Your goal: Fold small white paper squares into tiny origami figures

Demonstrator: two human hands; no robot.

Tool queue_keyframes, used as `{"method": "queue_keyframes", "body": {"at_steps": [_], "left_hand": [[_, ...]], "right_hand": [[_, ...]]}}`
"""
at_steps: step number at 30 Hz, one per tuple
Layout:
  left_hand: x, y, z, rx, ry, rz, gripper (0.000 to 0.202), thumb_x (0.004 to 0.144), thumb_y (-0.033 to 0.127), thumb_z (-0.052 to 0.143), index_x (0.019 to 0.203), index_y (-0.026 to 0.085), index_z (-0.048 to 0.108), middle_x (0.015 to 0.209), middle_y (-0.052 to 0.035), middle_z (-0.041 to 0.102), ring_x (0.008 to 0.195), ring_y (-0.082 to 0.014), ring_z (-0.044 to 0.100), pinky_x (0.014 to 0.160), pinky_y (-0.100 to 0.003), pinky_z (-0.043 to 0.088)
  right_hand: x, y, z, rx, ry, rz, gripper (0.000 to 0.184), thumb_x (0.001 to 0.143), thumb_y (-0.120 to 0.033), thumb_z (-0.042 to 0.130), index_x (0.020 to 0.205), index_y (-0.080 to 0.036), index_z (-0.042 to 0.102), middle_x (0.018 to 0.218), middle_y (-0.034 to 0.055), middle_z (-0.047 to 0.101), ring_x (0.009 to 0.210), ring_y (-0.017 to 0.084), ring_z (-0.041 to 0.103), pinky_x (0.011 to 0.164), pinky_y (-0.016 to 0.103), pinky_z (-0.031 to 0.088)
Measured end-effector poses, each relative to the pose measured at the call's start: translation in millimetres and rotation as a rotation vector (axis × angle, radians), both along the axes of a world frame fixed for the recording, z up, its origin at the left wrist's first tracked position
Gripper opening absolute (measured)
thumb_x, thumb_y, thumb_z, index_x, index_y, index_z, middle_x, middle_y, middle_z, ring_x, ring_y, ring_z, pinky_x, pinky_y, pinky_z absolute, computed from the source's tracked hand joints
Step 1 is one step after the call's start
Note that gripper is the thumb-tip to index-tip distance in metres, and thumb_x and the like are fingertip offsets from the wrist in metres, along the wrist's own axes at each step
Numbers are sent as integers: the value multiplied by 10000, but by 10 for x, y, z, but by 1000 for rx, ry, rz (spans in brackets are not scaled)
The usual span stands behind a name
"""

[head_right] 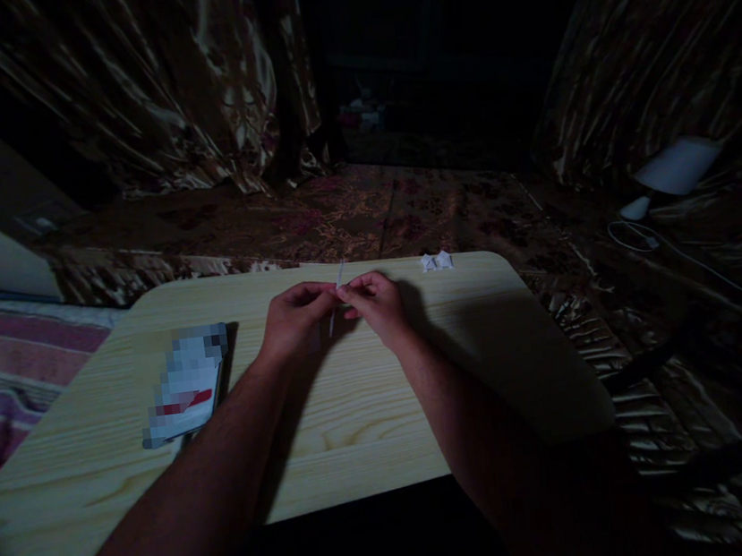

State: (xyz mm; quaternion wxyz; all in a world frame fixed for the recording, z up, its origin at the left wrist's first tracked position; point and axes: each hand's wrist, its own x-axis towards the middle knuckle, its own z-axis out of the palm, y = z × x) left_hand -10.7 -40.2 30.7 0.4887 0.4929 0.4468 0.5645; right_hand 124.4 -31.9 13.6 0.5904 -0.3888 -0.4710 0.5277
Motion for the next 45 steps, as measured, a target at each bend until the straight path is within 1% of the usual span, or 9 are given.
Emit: {"method": "queue_keyframes", "body": {"at_steps": [13,21,31,34,36,38,39,41,45], "left_hand": [[-19,33,-72,66,41,-51,439,631,472,741,875,111,693,849,-120,716,704,-192,652,633,-287,509],[-23,35,-71,71,62,-51,429,633,448,749,890,108,699,870,-117,716,726,-191,654,668,-286,507],[-17,37,-72,55,76,-18,411,628,442,739,870,112,699,822,-97,710,662,-163,630,601,-253,481],[-12,44,-73,38,79,9,383,633,429,732,853,117,703,785,-81,702,617,-145,605,563,-236,459],[-3,46,-69,27,76,32,368,629,417,732,845,120,705,758,-66,694,592,-131,588,544,-224,444],[6,45,-65,18,69,37,353,630,402,728,845,123,705,742,-55,688,588,-126,582,538,-216,438],[9,45,-65,11,65,35,344,634,397,724,842,124,704,734,-51,686,585,-125,581,534,-213,436],[12,47,-70,3,60,28,325,648,394,712,836,129,704,724,-45,682,579,-124,578,528,-212,436],[0,60,-95,16,50,20,304,667,396,693,831,141,710,729,-44,682,591,-128,582,542,-219,445]], "right_hand": [[1,6,-5,-15,17,-4,337,661,-416,729,804,-182,533,818,21,653,759,153,650,549,258,574],[-4,-5,12,-14,35,-11,320,678,-398,716,828,-185,531,823,18,652,752,153,648,520,254,570],[-7,5,24,-28,43,-34,275,695,-364,690,820,-183,526,789,11,647,702,150,651,494,248,562],[-18,19,11,-30,41,-81,286,690,-295,663,923,-196,529,793,-1,647,635,133,636,475,242,552],[-27,29,-10,-12,12,-127,439,683,-238,631,1102,-225,502,774,-23,644,560,112,603,463,236,541],[-36,31,-33,33,-46,-160,629,692,-207,590,1289,-264,398,744,-44,642,504,97,564,467,231,532],[-39,30,-42,59,-83,-167,685,703,-203,569,1347,-276,348,729,-50,640,487,94,547,470,229,528],[-42,25,-53,105,-165,-169,703,725,-203,530,1391,-282,322,704,-51,633,478,94,531,478,227,519],[-36,28,-57,189,-306,-216,625,733,-191,499,1350,-267,435,762,-26,646,538,101,545,514,219,503]]}}
